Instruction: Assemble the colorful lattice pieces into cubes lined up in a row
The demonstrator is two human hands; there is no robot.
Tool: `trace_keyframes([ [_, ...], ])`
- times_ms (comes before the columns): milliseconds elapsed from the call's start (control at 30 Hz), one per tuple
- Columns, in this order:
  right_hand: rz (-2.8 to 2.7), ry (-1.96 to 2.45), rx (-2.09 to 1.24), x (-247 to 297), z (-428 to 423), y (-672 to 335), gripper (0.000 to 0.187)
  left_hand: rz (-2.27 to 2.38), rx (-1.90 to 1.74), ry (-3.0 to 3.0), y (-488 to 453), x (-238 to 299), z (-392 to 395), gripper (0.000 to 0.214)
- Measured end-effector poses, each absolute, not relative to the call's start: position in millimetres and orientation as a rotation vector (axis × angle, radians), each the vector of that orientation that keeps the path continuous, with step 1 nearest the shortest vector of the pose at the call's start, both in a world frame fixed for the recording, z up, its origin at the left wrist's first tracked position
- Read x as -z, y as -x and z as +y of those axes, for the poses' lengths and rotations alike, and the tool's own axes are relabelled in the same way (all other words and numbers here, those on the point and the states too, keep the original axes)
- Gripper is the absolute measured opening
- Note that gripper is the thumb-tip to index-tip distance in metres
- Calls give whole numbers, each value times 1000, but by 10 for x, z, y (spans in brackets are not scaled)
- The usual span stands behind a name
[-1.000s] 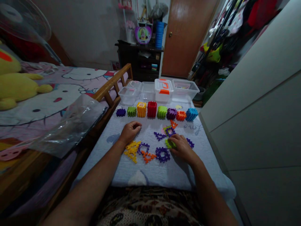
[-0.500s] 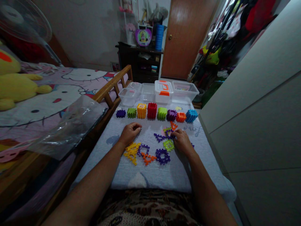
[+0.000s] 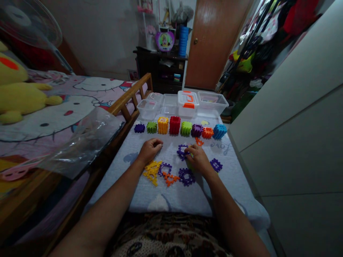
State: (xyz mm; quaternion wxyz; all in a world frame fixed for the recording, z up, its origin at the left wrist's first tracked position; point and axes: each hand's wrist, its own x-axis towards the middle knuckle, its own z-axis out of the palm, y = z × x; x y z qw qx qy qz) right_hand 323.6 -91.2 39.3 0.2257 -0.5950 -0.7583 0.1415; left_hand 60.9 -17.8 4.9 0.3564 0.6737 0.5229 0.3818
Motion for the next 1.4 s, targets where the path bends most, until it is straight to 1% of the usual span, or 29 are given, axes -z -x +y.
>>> trace_keyframes([
  [133, -2158, 1644, -358, -402, -893, -3089, 25, 1339, -995, -1724, -611, -34, -175, 25],
  [300, -2155, 1620, -317, -314, -881, -3118, 39, 1325, -992, -1700, -615, -42, -181, 26],
  [367, -2130, 1604, -308, -263, -882, -3158, 37, 1322, -980, -1692, -617, -52, -193, 26],
  [467, -2081, 1580, -281, -195, -901, -3231, 27, 1327, -961, -1686, -628, -68, -203, 26],
  [667, -2047, 1571, -178, -119, -985, -3304, 20, 1232, -823, -1658, -598, -203, -146, 25],
  [767, -2067, 1563, -158, -99, -1010, -3296, 23, 1148, -706, -1775, -505, -377, -199, 26],
  [867, -2079, 1575, -136, -84, -1019, -3287, 25, 1041, -574, -2046, -416, -559, -411, 26],
  [933, -2063, 1601, -117, -78, -1021, -3284, 23, 976, -443, -2209, -393, -635, -617, 34],
  [1033, -2005, 1654, -92, -71, -1019, -3289, 20, 976, -286, -2366, -416, -658, -909, 61],
  [1100, -1965, 1682, -78, -62, -1012, -3298, 20, 985, -242, -2427, -449, -630, -1029, 69],
  [1133, -1954, 1691, -74, -56, -1008, -3302, 20, 987, -232, -2447, -464, -612, -1058, 67],
  [1267, -1958, 1690, -78, -33, -996, -3318, 20, 1003, -229, -2478, -497, -562, -1027, 48],
  [1400, -1963, 1688, -81, -41, -997, -3315, 21, 1001, -294, -2485, -510, -572, -921, 40],
])
